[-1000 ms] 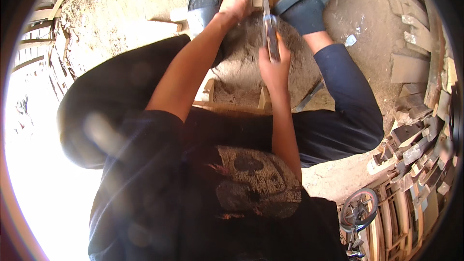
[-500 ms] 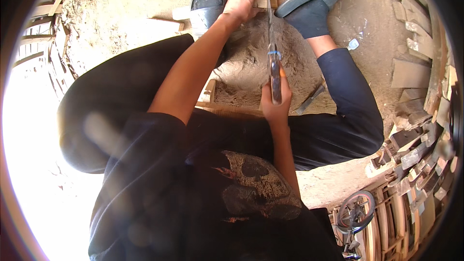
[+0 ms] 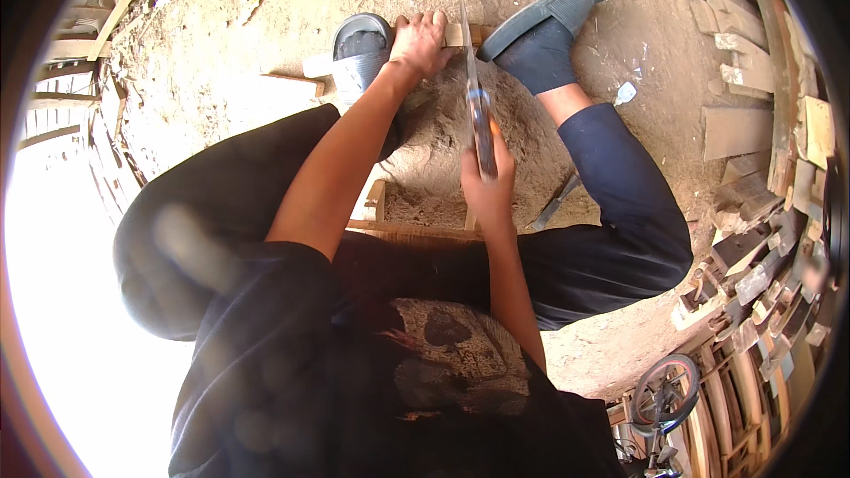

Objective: The person sits on the ground and uses a hand saw to cut a small piece of wood placed between their feet. They hold the wood steady with their left hand and saw with their right hand throughout the clip.

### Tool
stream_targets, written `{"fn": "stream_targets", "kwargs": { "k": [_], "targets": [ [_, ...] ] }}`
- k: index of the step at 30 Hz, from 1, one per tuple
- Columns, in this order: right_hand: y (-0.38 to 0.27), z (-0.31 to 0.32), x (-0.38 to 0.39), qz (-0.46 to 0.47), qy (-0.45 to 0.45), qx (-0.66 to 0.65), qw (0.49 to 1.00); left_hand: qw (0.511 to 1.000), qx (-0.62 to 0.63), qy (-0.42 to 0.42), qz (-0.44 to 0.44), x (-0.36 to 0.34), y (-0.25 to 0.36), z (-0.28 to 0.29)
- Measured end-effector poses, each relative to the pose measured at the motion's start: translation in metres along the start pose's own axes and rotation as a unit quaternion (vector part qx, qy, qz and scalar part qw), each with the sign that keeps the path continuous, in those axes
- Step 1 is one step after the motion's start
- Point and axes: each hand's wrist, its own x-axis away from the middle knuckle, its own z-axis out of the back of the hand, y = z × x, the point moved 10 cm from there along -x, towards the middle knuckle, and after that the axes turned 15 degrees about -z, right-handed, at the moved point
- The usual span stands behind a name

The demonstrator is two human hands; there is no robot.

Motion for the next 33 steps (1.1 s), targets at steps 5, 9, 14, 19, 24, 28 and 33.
{"fn": "stream_targets", "kwargs": {
  "k": [5, 9, 14, 19, 24, 28, 33],
  "targets": [
    [0.002, 0.006, 0.022, -0.062, 0.007, -0.009, 0.998, 0.998, -0.043, 0.028, -0.022, 0.003, 0.004, -0.002],
    [0.009, 0.017, 0.054, 0.012, -0.002, 0.018, 1.0, 0.998, -0.046, 0.044, -0.015, 0.003, 0.009, 0.005],
    [0.002, -0.004, -0.017, -0.113, -0.055, -0.001, 0.992, 0.997, -0.052, 0.038, -0.032, 0.005, 0.014, 0.008],
    [0.004, 0.017, 0.046, -0.006, 0.012, 0.0, 1.0, 0.995, -0.058, 0.066, -0.047, 0.011, 0.015, 0.004],
    [0.002, -0.001, -0.02, -0.061, -0.013, 0.0, 0.998, 0.994, -0.069, 0.065, -0.058, 0.006, 0.018, 0.005],
    [0.008, -0.001, -0.003, -0.027, -0.011, -0.014, 0.999, 0.991, -0.109, 0.053, -0.053, 0.01, 0.01, -0.003],
    [0.017, 0.001, 0.013, -0.02, -0.007, -0.005, 1.0, 0.991, -0.078, 0.074, -0.075, 0.01, 0.017, 0.009]
  ]
}}
